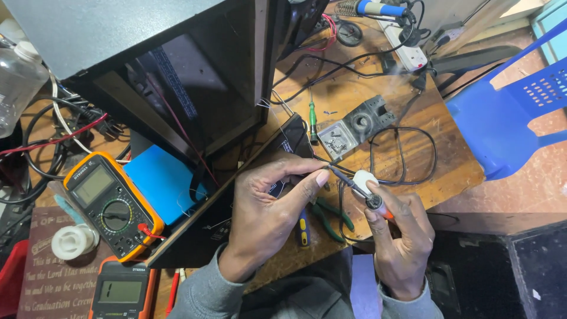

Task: Stripping insulation from electrical wires and disassembling a speaker for repair.

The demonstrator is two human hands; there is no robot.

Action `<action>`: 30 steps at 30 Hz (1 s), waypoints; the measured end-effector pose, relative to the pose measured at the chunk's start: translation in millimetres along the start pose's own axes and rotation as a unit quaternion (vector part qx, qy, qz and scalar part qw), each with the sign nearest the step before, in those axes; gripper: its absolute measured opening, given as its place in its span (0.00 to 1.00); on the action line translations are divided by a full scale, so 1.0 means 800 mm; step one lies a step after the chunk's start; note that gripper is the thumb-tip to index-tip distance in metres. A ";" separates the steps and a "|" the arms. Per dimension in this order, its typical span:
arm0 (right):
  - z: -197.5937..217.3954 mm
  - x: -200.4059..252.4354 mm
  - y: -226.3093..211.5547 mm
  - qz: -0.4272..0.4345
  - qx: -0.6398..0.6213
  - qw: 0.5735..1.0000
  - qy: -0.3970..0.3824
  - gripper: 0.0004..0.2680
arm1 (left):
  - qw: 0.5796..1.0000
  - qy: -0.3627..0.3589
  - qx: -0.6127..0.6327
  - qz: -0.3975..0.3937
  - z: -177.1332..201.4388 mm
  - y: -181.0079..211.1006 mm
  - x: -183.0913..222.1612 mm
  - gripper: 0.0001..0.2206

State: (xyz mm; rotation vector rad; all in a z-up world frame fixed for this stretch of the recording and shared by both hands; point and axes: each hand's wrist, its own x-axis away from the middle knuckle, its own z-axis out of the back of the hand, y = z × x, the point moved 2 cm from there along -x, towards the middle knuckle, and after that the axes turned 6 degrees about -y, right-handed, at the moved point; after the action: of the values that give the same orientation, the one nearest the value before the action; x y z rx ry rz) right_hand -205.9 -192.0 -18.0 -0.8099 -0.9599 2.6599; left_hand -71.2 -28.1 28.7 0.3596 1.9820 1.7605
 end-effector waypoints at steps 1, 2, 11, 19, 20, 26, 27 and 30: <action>0.000 0.001 0.001 -0.002 0.001 1.000 -0.001 0.13 | 1.000 0.000 0.001 -0.003 0.000 -0.001 0.000 0.04; 0.000 0.001 0.002 -0.004 0.003 1.000 -0.001 0.13 | 1.000 0.000 0.002 -0.006 -0.001 -0.001 0.000 0.04; 0.000 0.002 0.002 -0.004 0.006 1.000 0.002 0.12 | 0.999 0.004 0.027 -0.017 -0.004 -0.004 -0.002 0.05; 0.001 0.003 0.004 -0.008 0.013 1.000 0.004 0.12 | 0.996 0.049 -0.025 -0.067 -0.012 -0.005 -0.001 0.03; 0.001 0.003 0.004 -0.009 0.013 1.000 0.005 0.12 | 0.993 0.055 -0.054 -0.090 -0.013 -0.002 0.000 0.03; 0.001 0.004 0.003 -0.017 0.020 1.000 0.002 0.12 | 0.979 0.071 -0.101 -0.160 -0.016 -0.001 0.001 0.04; 0.001 0.004 0.003 -0.017 0.020 1.000 0.002 0.12 | 0.979 0.071 -0.101 -0.160 -0.017 -0.001 0.001 0.04; 0.000 0.004 0.002 -0.018 0.026 0.999 0.001 0.12 | 0.973 0.081 -0.130 -0.175 -0.018 0.002 0.002 0.05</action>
State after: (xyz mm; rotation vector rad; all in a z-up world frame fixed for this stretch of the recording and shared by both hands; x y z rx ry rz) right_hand -208.4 -192.1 -20.1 -0.7766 -0.8925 2.6410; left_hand -79.5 -39.4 30.8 -0.2136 1.7547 1.8268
